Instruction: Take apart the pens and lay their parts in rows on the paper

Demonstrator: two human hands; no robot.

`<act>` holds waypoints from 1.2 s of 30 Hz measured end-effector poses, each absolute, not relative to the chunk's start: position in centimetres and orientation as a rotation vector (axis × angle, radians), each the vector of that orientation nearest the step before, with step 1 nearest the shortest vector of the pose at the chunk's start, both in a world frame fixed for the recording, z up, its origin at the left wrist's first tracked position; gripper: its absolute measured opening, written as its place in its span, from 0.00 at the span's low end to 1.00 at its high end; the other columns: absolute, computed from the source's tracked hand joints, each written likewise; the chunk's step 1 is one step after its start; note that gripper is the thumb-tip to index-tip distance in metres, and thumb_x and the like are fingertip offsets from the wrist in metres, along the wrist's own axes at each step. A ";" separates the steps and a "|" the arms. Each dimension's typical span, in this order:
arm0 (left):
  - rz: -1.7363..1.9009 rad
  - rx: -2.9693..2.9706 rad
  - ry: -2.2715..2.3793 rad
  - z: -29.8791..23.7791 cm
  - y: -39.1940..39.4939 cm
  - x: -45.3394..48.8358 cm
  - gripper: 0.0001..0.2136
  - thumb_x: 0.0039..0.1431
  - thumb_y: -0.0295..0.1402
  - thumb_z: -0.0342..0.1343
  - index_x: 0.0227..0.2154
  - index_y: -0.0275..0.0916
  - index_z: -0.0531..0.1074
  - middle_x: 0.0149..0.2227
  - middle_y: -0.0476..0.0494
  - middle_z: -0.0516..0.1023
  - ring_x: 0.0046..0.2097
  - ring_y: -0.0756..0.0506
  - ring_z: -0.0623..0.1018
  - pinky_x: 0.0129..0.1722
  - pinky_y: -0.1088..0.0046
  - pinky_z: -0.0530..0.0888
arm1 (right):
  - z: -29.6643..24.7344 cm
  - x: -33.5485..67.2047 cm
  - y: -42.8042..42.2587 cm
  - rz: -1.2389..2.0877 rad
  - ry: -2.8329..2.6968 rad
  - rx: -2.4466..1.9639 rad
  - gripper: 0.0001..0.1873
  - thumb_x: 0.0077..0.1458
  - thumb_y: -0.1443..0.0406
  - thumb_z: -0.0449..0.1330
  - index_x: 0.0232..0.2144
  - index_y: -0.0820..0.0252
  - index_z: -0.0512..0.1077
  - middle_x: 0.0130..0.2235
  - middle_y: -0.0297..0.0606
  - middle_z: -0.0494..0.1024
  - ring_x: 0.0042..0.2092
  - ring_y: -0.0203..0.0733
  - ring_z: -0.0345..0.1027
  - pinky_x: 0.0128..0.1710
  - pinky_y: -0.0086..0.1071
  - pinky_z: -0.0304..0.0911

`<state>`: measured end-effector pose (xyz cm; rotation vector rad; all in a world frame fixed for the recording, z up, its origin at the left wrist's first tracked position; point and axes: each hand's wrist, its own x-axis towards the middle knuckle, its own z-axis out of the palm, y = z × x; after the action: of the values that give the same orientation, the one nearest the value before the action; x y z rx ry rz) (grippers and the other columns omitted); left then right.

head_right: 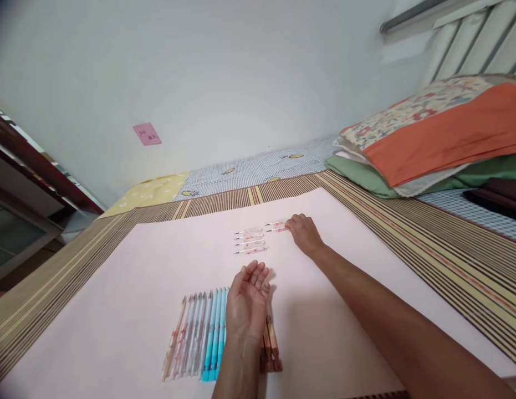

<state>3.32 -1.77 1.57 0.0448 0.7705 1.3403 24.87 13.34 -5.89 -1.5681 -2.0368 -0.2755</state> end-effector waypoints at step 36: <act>1.332 0.049 0.765 1.1 -1.8 3.5 0.08 0.62 0.32 0.58 0.33 0.31 0.79 0.37 0.35 0.79 0.35 0.46 0.79 0.30 0.76 0.73 | -5.9 24.8 13.5 -0.343 -1.996 -1.584 0.10 0.66 0.65 0.53 0.36 0.59 0.74 0.39 0.45 0.77 0.42 0.50 0.63 0.41 0.39 0.51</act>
<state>3.49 -1.81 1.06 0.0490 0.7646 1.3316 24.77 13.54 -5.85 -1.5843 -1.9963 -0.3428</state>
